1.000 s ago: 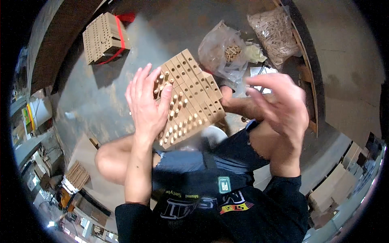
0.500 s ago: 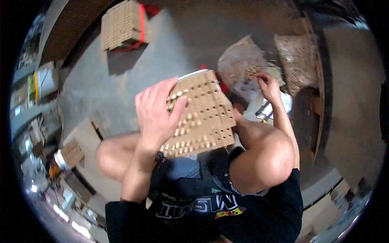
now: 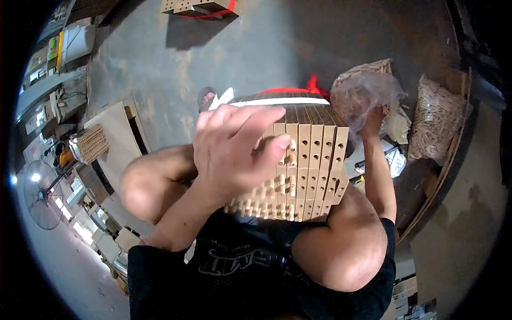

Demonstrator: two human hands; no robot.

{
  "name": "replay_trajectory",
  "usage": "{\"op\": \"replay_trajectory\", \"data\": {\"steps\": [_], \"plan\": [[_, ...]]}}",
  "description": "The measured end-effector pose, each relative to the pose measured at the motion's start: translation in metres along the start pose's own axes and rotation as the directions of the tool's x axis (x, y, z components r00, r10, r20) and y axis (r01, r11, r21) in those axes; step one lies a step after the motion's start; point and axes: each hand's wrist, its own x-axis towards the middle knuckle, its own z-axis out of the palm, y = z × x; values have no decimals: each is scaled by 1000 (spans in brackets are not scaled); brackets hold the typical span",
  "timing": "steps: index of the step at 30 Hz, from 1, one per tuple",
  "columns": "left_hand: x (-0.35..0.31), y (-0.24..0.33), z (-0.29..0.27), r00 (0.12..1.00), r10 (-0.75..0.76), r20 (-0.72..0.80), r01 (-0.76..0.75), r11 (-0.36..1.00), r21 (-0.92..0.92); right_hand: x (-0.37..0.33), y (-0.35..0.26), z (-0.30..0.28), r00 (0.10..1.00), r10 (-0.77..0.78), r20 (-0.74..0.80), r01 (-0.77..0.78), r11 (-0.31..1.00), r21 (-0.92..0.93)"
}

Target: The person inserts small wooden pegs into the joints of a wooden lattice structure by hand while sitting on the floor in a workshop.

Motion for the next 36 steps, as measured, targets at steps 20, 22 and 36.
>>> {"op": "replay_trajectory", "data": {"steps": [20, 22, 36], "plan": [[-10, 0, -7, 984, -52, -173, -1, 956, -294, 20, -52, -267, 558, 677, 480, -231, -429, 873], [-12, 9, -17, 979, -155, -133, 69, 863, -500, 6, -71, -337, 675, 641, 364, -48, -455, 889], [-57, 98, -29, 842, -96, 531, 361, -631, -687, 11, -341, -408, 964, 46, -260, 161, 680, 716]]}}
